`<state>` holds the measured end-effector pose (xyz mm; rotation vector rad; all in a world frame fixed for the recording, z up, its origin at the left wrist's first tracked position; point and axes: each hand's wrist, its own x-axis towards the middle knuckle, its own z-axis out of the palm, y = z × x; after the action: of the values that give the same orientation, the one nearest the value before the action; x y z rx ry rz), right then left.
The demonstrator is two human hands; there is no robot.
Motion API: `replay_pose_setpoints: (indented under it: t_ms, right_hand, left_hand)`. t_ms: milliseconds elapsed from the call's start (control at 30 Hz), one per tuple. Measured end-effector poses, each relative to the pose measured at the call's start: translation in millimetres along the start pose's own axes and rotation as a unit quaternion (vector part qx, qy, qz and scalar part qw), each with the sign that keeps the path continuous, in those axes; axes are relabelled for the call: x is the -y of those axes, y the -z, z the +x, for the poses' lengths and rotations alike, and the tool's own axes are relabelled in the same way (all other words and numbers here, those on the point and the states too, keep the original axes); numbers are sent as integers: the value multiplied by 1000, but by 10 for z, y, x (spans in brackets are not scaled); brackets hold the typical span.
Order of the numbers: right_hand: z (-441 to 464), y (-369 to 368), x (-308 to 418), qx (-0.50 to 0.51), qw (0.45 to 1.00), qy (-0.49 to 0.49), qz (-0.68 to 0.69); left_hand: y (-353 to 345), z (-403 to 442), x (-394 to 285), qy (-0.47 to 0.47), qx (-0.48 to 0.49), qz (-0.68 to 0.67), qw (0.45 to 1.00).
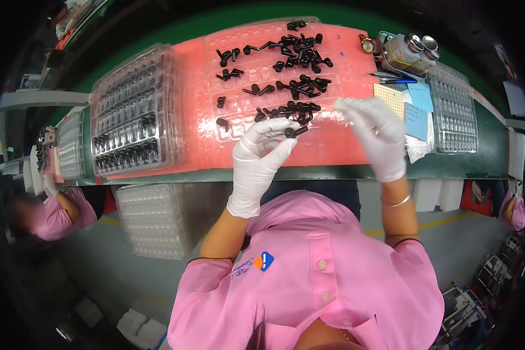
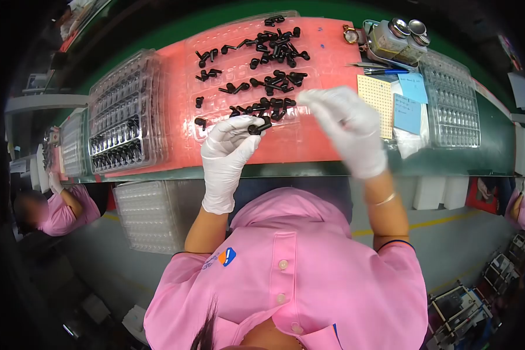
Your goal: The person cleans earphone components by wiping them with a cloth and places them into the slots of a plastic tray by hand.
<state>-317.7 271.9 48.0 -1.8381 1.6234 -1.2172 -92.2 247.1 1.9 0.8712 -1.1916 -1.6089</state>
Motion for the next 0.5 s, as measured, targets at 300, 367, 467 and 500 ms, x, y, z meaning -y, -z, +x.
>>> replay_pose_setpoints:
  t_ms: [300, 367, 467, 500]
  right_hand:
    - [-189, -562, 0, -28, 996, 69, -53]
    - [-219, -540, -21, -30, 997, 49, -59]
    - [-215, -446, 162, -21, 993, 115, 20]
    - [-221, -451, 148, -23, 993, 114, 19]
  left_hand:
    - [-18, -90, 23, -40, -34, -8, 999]
    - [-35, -107, -29, -88, -28, 129, 987]
    - [-28, -122, -20, -141, -23, 240, 960]
    - [-12, -115, -15, -171, -20, 284, 943]
